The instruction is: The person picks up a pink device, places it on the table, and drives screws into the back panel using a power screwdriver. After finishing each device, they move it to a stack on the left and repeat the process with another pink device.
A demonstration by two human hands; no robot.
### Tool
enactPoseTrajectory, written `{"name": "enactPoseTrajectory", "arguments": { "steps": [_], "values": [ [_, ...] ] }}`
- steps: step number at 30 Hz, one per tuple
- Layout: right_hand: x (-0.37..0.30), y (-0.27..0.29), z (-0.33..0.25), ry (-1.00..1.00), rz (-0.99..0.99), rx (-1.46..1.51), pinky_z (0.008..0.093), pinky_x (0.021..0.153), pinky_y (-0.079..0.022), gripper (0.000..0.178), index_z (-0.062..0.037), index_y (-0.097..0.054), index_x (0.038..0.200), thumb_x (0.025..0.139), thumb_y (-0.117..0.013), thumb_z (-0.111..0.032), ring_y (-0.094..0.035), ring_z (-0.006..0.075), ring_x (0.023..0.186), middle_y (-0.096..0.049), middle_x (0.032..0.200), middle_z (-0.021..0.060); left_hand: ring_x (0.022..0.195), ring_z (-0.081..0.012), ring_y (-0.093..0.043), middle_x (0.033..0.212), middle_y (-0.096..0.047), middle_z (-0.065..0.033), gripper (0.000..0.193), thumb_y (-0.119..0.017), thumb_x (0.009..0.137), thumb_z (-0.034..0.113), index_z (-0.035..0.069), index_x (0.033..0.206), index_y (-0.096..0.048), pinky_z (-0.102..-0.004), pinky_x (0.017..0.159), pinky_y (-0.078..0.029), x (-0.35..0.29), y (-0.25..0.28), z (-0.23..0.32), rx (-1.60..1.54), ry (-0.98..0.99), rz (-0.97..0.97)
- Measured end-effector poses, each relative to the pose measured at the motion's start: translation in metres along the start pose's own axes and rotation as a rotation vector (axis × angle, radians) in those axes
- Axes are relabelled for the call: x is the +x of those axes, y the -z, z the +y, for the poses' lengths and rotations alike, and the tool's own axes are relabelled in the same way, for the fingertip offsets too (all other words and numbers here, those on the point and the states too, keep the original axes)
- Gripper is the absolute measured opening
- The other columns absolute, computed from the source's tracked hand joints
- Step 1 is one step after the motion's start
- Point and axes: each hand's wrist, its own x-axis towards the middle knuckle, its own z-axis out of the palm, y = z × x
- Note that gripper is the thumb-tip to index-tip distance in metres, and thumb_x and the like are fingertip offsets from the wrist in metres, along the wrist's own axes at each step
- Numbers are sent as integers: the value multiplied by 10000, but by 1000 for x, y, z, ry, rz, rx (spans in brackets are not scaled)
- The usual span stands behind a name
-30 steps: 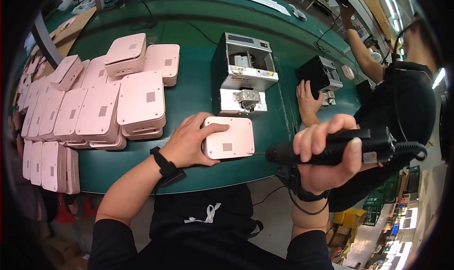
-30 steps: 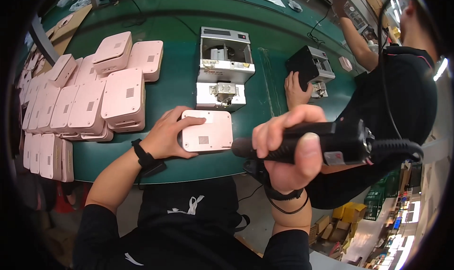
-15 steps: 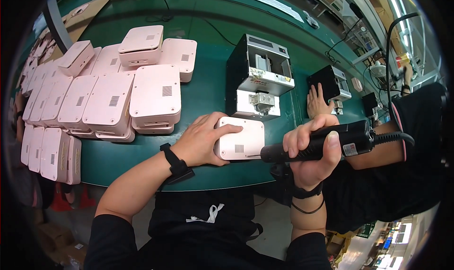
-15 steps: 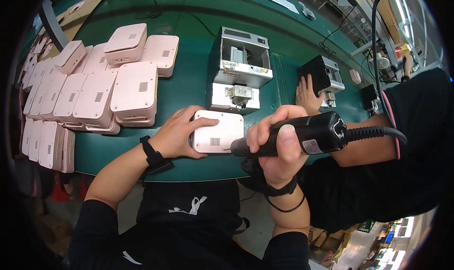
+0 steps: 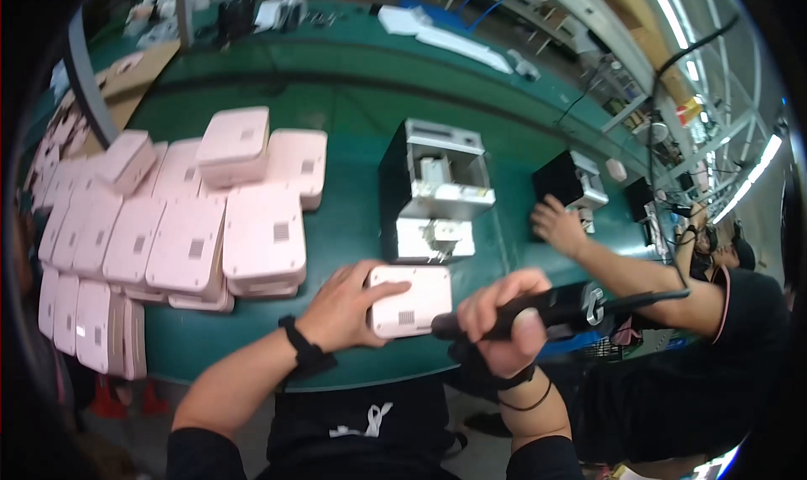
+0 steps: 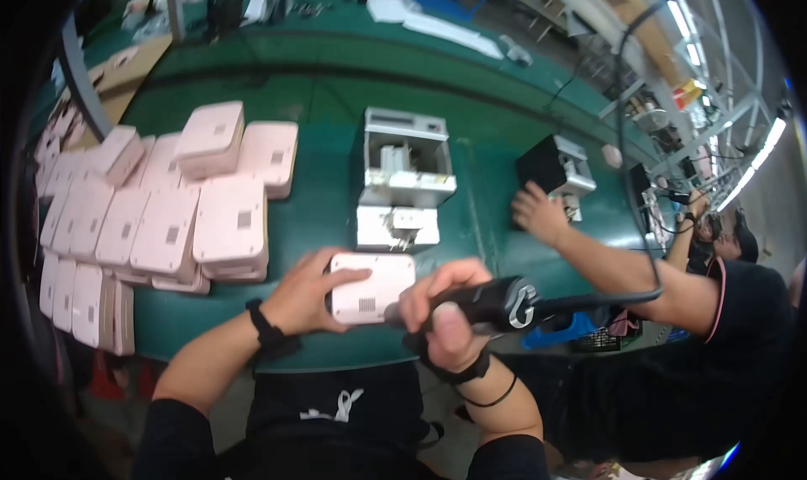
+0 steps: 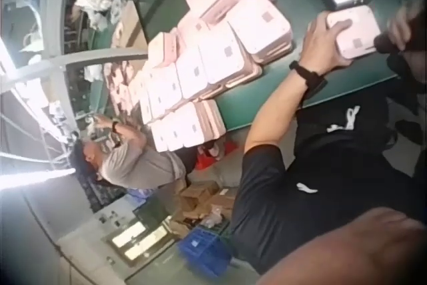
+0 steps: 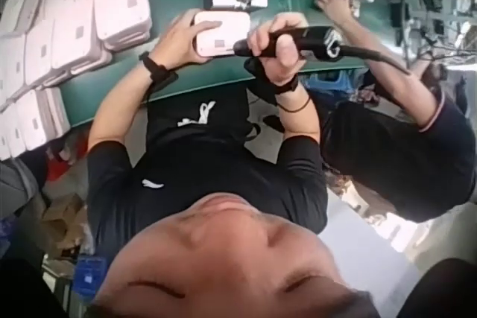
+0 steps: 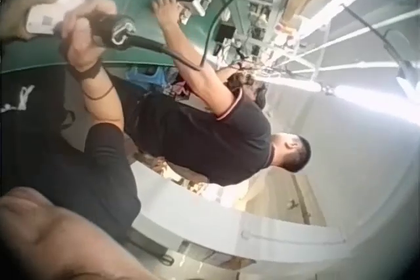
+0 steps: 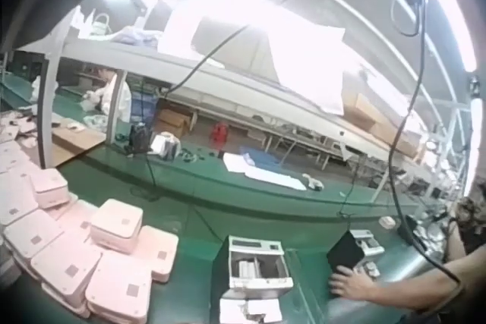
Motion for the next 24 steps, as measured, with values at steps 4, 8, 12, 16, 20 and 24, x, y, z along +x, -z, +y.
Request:
{"name": "enactPoseTrajectory", "arguments": {
  "steps": [4,8,12,16,20,24],
  "values": [
    [-9,5,-6,-48,-116,13,357,557,-467,430,-59,-457,988,893,-681,-413,-504,181,503,-509,636,62,1181,-341,-527,1261,-527,-113,800,-885,546,222,243,1303,-626,-448,1031,-427,-5,-1,8,-47,53,-34],
    [1,-2,-10,-67,-280,-108,364,563,-470,436,-56,-468,992,887,-694,-414,-508,184,511,-517,642,62,1173,-342,-527,1255,-528,-120,800,-887,548,229,241,1304,-626,-452,1028,-425,-5,5,5,-37,53,-17],
    [19,-6,-17,10,-129,124,341,541,-462,406,-55,-472,995,902,-651,-407,-502,173,516,-503,638,47,1179,-355,-524,1255,-522,-149,787,-881,574,252,235,1315,-618,-458,1028,-423,-16,7,11,34,115,-10],
    [43,19,-43,184,123,-130,283,532,-439,295,-69,-478,1016,958,-578,-340,-459,137,506,-474,653,28,1177,-380,-530,1269,-530,-167,783,-891,596,336,243,1321,-611,-469,1020,-440,-5,-6,-2,-3,32,-9],
    [82,0,-11,58,214,-76,285,554,-420,236,-86,-485,1022,1008,-519,-319,-467,137,552,-464,671,21,1205,-383,-504,1263,-509,-186,811,-876,598,302,213,1349,-581,-468,1033,-424,-11,-11,-5,-99,59,-24],
    [98,0,-18,85,202,-75,306,566,-416,236,-87,-498,985,1004,-525,-320,-466,146,553,-466,669,30,1212,-371,-507,1284,-499,-159,781,-879,592,279,219,1316,-591,-460,1048,-420,-5,7,8,-60,81,-4]
  ]
}}
